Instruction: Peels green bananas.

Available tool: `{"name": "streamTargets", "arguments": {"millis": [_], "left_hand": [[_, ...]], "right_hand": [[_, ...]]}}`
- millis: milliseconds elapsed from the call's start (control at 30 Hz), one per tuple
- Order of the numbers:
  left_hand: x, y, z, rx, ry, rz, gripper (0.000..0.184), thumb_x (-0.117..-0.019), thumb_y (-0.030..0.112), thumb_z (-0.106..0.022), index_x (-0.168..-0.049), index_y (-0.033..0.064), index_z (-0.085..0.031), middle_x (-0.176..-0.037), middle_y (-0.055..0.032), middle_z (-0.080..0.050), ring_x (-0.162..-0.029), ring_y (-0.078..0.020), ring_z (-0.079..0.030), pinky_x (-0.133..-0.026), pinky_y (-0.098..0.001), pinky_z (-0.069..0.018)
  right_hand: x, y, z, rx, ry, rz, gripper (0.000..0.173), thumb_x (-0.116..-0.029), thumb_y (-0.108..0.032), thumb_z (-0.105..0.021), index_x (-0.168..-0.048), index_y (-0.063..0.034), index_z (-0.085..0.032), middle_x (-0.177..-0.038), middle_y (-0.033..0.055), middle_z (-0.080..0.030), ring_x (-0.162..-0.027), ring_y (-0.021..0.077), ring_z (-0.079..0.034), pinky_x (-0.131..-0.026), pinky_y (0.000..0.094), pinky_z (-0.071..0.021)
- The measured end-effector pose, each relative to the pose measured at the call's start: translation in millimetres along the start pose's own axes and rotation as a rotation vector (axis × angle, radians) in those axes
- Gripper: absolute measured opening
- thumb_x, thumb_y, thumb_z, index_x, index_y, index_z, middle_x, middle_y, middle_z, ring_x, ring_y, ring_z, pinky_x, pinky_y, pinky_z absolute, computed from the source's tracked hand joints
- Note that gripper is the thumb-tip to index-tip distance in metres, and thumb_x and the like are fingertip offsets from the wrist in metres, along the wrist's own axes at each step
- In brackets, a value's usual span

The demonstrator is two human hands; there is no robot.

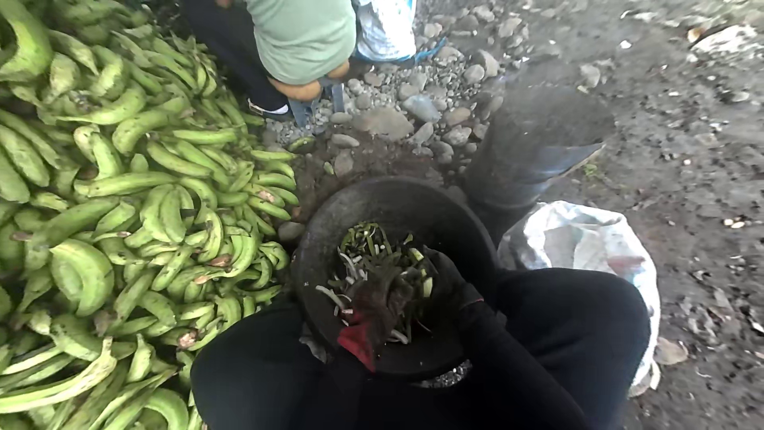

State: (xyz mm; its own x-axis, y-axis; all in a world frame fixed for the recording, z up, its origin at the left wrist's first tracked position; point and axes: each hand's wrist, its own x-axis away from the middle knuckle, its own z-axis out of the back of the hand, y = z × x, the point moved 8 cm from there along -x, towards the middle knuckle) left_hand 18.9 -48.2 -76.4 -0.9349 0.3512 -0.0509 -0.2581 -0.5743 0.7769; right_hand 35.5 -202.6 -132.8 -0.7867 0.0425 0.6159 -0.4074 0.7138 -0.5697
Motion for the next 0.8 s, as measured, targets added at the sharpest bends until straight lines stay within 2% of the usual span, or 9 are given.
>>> {"name": "streamTargets", "arguments": {"millis": [100,233,333,467,500,533,633,733,800], "left_hand": [[8,13,-5,-0.126,0.002,-0.175,0.041,-0.0962,0.032,-0.065,-0.132,0.014,-0.069,-0.118,-0.0129,-0.073,-0.11,-0.0288,-0.069,-0.097,-0.0494,-0.0551],[5,15,-1,-0.194,0.005,-0.137,0.045,-0.0935,0.037,-0.065,-0.134,0.0183,-0.069,-0.116,-0.0188,-0.071,-0.106,-0.0386,-0.068,-0.092,-0.0585,-0.0529],[3,15,1,-0.215,0.001,-0.115,0.045,-0.0931,0.035,-0.064,-0.135,0.0199,-0.068,-0.118,-0.0201,-0.07,-0.108,-0.0405,-0.067,-0.093,-0.0597,-0.0522],[-2,13,3,-0.209,0.0,-0.054,0.044,-0.094,0.033,-0.065,-0.136,0.0209,-0.067,-0.12,-0.0171,-0.07,-0.111,-0.0363,-0.067,-0.095,-0.0572,-0.0522],[-5,11,4,-0.202,0.023,-0.025,0.044,-0.0943,0.032,-0.065,-0.136,0.0193,-0.067,-0.119,-0.0173,-0.07,-0.11,-0.036,-0.067,-0.095,-0.0565,-0.053],[-8,7,4,-0.183,0.042,0.024,0.043,-0.0948,0.029,-0.064,-0.136,0.0173,-0.067,-0.12,-0.0173,-0.07,-0.111,-0.0353,-0.067,-0.096,-0.0552,-0.0535],[-17,-12,8,-0.036,0.085,0.242,0.041,-0.1035,0.034,-0.055,-0.138,0.0133,-0.064,-0.126,-0.0134,-0.069,-0.118,-0.0261,-0.065,-0.105,-0.0461,-0.0513],[-18,-32,11,0.127,0.104,0.439,0.044,-0.1085,0.039,-0.046,-0.139,0.0107,-0.061,-0.13,-0.0137,-0.067,-0.121,-0.0224,-0.064,-0.106,-0.045,-0.0498],[-15,-36,14,0.199,0.128,0.48,0.046,-0.1095,0.04,-0.043,-0.14,0.0102,-0.059,-0.13,-0.014,-0.067,-0.12,-0.0214,-0.064,-0.106,-0.0447,-0.0498]], "right_hand": [[-4,1,-10,-0.157,-0.157,-0.176,0.064,-0.1089,-0.051,-0.012,-0.093,-0.0063,-0.055,-0.066,0.0043,-0.057,-0.052,0.0122,-0.057,-0.047,0.025,-0.0517],[-7,1,-12,-0.13,-0.305,-0.211,0.061,-0.1098,-0.041,-0.009,-0.095,-0.0041,-0.056,-0.069,0.0047,-0.059,-0.055,0.0111,-0.058,-0.05,0.0223,-0.0528],[0,2,-16,-0.04,-0.24,-0.18,0.058,-0.1109,-0.039,-0.011,-0.094,-0.0071,-0.057,-0.067,0.0029,-0.06,-0.056,0.01,-0.06,-0.052,0.0234,-0.054],[11,-5,-15,0.415,-0.249,0.239,0.024,-0.1046,-0.009,-0.043,-0.121,-0.0007,-0.059,-0.097,0.0038,-0.07,-0.087,0.0051,-0.067,-0.08,0.0222,-0.0575],[15,-7,-16,0.617,-0.228,0.372,0.032,-0.1002,-0.012,-0.054,-0.129,0.0029,-0.058,-0.108,0.0055,-0.07,-0.096,0.0036,-0.066,-0.088,0.0213,-0.0558],[18,-7,-17,0.742,-0.189,0.419,0.04,-0.1013,-0.018,-0.054,-0.134,0.0045,-0.056,-0.114,0.0078,-0.069,-0.101,0.0042,-0.065,-0.092,0.0223,-0.0539],[22,6,-21,0.563,-0.11,0.299,0.037,-0.1108,-0.021,-0.035,-0.133,-0.0007,-0.057,-0.114,0.0085,-0.067,-0.1,0.0083,-0.065,-0.089,0.0273,-0.0559],[27,14,-27,0.501,-0.241,0.212,0.044,-0.1107,-0.025,-0.032,-0.146,-0.0067,-0.051,-0.125,0.0087,-0.066,-0.104,0.0128,-0.066,-0.091,0.0325,-0.0569],[26,14,-28,0.38,-0.335,0.186,0.046,-0.1091,-0.025,-0.032,-0.149,-0.0052,-0.046,-0.117,0.0109,-0.067,-0.095,0.0172,-0.067,-0.085,0.0362,-0.0586]]}}
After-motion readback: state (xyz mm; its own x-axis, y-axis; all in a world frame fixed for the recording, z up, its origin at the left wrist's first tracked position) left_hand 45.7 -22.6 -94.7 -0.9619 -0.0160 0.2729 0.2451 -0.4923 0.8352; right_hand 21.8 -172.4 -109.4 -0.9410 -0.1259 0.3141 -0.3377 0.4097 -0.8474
